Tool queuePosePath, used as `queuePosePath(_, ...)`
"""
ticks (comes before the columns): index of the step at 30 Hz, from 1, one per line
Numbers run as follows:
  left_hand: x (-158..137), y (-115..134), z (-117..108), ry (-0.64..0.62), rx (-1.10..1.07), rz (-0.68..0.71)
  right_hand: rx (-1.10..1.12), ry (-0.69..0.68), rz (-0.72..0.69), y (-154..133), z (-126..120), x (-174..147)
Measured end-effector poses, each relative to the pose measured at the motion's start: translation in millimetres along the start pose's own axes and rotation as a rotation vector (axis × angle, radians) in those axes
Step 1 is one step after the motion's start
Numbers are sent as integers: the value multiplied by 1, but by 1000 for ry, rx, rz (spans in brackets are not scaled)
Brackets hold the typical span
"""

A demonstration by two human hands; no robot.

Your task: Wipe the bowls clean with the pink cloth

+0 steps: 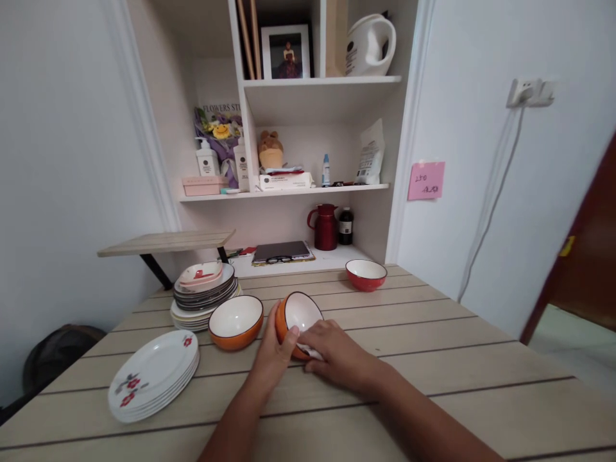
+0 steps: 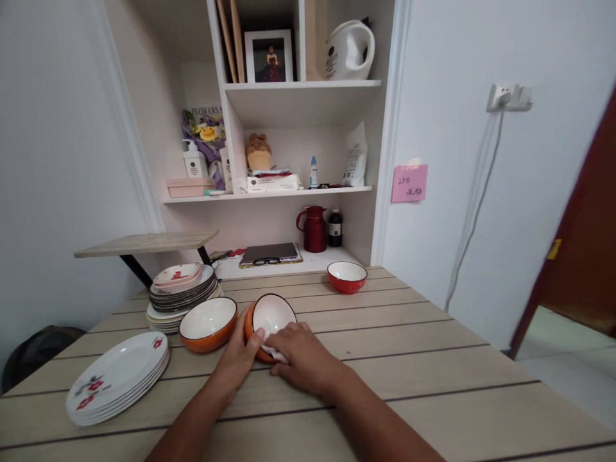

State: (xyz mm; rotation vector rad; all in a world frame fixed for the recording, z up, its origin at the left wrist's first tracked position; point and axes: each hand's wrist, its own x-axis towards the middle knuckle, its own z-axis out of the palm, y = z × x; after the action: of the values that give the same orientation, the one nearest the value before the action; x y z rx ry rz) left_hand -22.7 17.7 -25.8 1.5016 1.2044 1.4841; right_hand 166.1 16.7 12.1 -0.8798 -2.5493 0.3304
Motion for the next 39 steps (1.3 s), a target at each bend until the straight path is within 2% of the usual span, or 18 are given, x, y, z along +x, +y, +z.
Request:
queuePosePath(5, 0, 4, -2, 0, -27, -9, -204, 8, 4, 7, -8, -5)
queuePosePath(10, -2, 2, -2, 26, -64, -56, -256, -9, -19, 0, -3, -3)
queuePosePath(17, 0, -7, -6, -67, -67, -20, -47, 66, 21, -3, 8, 1)
queuePosePath(22, -2, -2, 1, -49, -73, -70, 82, 154, 3, -3, 14, 2)
queuePosePath(28, -7, 11, 1, -15, -21, 41, 47, 56, 21, -1, 6, 3)
queuePosePath(32, -1, 0, -1, -20, -39, 36, -74, -11, 21, 6, -5, -1)
queuePosePath(36, 1, -3, -2, -32, -31, 2, -185, 19, 17, 12, -5, -3)
queuePosePath(39, -3, 2, -2, -11, -25, -57, -181, 32, 8, 9, -1, -1)
